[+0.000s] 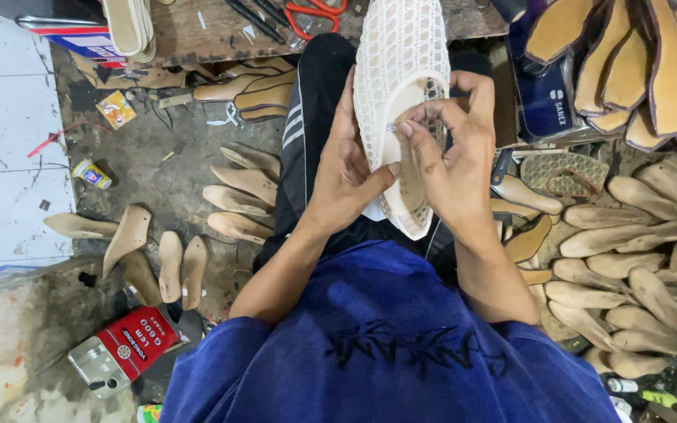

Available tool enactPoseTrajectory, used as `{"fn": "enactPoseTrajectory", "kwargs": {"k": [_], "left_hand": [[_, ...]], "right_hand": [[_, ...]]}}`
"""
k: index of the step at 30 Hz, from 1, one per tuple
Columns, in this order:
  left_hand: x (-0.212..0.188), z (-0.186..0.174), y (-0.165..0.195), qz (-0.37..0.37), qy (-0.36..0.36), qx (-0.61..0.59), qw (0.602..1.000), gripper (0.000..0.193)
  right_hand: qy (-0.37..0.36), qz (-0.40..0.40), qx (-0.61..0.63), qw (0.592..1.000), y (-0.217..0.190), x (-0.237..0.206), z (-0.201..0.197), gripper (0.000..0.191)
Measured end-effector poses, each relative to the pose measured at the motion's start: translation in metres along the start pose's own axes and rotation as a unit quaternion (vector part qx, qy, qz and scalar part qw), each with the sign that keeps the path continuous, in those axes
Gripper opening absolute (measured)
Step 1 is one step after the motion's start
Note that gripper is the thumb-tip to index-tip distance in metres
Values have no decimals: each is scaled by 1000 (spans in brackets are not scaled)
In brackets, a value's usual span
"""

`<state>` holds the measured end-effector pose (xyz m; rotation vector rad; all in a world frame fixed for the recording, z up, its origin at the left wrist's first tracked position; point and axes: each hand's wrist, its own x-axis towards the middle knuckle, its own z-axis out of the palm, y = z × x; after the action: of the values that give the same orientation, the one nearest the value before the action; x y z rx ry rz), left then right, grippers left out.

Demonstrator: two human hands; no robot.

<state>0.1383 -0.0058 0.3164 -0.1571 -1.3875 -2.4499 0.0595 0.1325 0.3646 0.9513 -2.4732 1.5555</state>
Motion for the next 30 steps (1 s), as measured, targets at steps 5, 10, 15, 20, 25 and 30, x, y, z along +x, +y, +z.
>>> {"fn": "enactPoseTrajectory", "kwargs": {"k": [5,10,15,20,25,30], "left_hand": [[3,1,-5,-31,3,46,998,110],[12,19,-10,-58,28,34,997,103],[25,25,-41,-63,84,67,992,74],[44,6,-71,-68,159,71,982,43],[55,4,-94,-123,197,43,972,37],[59,-9,-104,-173,217,12,961,36]], "right_hand": [[63,27,-84,994,6,0,8,13],[108,57,-78,989,18,-1,-2,25],[70,92,15,993,34,-17,-22,37],[-18,-18,21,999,34,-69,-37,65],[-56,-3,-62,997,44,-88,-28,60],[-80,-13,-78,994,64,-94,-16,61]]}}
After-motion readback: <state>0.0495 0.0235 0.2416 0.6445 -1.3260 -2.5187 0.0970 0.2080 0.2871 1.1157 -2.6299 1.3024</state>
